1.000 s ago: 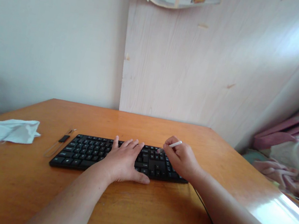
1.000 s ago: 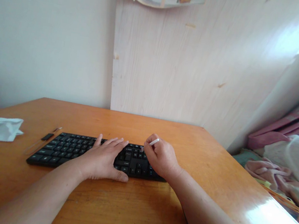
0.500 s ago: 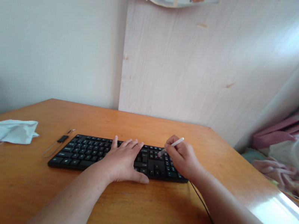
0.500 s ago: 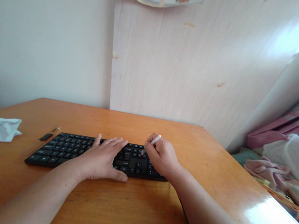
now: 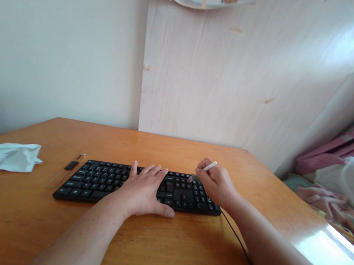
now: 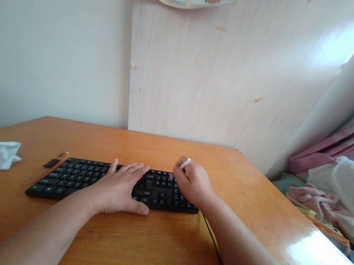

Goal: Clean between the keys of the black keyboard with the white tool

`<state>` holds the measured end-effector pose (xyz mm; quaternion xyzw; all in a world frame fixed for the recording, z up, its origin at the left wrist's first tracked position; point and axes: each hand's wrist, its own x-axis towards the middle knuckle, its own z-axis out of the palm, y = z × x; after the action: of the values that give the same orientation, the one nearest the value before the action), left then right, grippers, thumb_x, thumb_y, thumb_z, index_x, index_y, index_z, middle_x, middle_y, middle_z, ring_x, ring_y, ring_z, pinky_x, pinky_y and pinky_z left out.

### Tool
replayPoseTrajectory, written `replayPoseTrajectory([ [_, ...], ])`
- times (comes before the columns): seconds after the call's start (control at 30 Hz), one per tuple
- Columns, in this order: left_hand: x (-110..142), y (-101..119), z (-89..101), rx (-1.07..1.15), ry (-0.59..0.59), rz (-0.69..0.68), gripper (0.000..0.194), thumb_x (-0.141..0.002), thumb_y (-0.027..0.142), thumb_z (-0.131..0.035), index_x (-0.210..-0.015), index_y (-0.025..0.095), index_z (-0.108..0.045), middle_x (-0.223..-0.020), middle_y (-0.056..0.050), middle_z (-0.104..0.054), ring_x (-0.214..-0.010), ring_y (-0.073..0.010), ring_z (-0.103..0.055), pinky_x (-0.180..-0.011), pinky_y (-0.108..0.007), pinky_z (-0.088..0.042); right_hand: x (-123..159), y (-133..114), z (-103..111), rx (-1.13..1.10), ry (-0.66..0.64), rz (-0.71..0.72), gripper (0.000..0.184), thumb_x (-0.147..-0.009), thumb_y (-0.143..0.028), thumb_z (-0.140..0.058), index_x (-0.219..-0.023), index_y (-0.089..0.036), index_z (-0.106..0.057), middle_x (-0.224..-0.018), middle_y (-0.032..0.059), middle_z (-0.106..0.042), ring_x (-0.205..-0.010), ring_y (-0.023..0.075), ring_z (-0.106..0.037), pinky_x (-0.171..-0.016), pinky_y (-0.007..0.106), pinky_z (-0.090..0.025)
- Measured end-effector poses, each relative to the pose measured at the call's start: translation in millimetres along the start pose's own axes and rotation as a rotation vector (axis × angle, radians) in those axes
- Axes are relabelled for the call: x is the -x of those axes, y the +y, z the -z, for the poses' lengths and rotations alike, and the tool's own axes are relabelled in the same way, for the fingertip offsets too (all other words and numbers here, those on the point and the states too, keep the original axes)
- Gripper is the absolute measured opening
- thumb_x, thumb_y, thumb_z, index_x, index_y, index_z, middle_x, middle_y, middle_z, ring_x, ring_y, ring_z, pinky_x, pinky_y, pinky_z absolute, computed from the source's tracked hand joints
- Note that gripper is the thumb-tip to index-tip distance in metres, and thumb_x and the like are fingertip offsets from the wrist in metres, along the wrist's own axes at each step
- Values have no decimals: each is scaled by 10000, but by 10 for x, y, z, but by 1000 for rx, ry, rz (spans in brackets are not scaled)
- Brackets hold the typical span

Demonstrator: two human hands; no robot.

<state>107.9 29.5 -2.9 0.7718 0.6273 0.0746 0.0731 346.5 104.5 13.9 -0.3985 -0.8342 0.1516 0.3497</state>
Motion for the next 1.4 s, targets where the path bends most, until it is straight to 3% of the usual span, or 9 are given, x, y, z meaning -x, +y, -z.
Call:
replayPoseTrajectory([
  [0.2,-2,3,5,-12,-14,5,1314,-561,959,-514,-1602,201,-254,-1659,-159,-258,-1523,-440,-194,-1173,-723,93,-2,4,54,185,-114,55,120,-929,-245,-492,-826,-215,-545,-755,6,-638,-684,153,-563,-635,267,-342],
  [0.33,-4,-17,-9,-17,-12,4,1312,-552,964,-513,-1603,221,-256,-1662,-152,-255,-1522,-448,-189,-1169,-734,81,0,-41,91,68,-189,24,154,-925,-227,-474,-780,-214,-523,-700,5,-636,-665,155,-574,-623,266,-357],
  [0.53,-17,-29,-22,-8,-4,2,1320,-544,975,-503,-1600,218,-264,-1654,-166,-270,-1518,-439,-210,-1166,-725,108,-14,12,86,42,-80,19,156,-922,-236,-488,-777,-210,-540,-706,3,-626,-665,151,-560,-621,268,-362],
  [0.67,-17,-22,-16,-8,-4,-1,1324,-545,978,-496,-1600,215,-260,-1655,-166,-266,-1519,-437,-210,-1166,-730,99,-8,-4,88,44,-168,9,129,-902,-224,-511,-777,-208,-539,-672,-6,-613,-641,147,-540,-609,265,-360],
  [0.83,-13,-12,-6,-6,-5,10,1320,-539,972,-512,-1599,226,-263,-1656,-162,-264,-1523,-431,-202,-1167,-721,109,12,-85,110,-214,-219,-12,152,-919,-212,-473,-772,-205,-509,-660,-9,-631,-609,129,-532,-573,241,-368],
  [0.93,-13,-11,-7,-7,-10,11,1312,-545,969,-512,-1599,230,-262,-1659,-157,-259,-1525,-426,-200,-1168,-724,102,33,-128,106,-176,-192,21,151,-928,-240,-504,-787,-196,-539,-702,4,-651,-646,132,-549,-599,243,-379],
  [1.13,-18,-25,-26,-5,-9,7,1320,-538,974,-512,-1601,236,-255,-1660,-156,-257,-1524,-426,-201,-1159,-720,128,93,-235,105,-68,-284,51,158,-927,-233,-514,-781,-196,-563,-643,-17,-601,-596,122,-508,-565,246,-344],
  [1.4,-15,-7,-4,-8,-20,13,1321,-542,966,-519,-1605,231,-243,-1664,-156,-243,-1527,-427,-188,-1157,-724,126,115,-296,153,-314,-418,-3,180,-910,-206,-505,-731,-199,-507,-593,-42,-551,-557,109,-496,-529,234,-351],
])
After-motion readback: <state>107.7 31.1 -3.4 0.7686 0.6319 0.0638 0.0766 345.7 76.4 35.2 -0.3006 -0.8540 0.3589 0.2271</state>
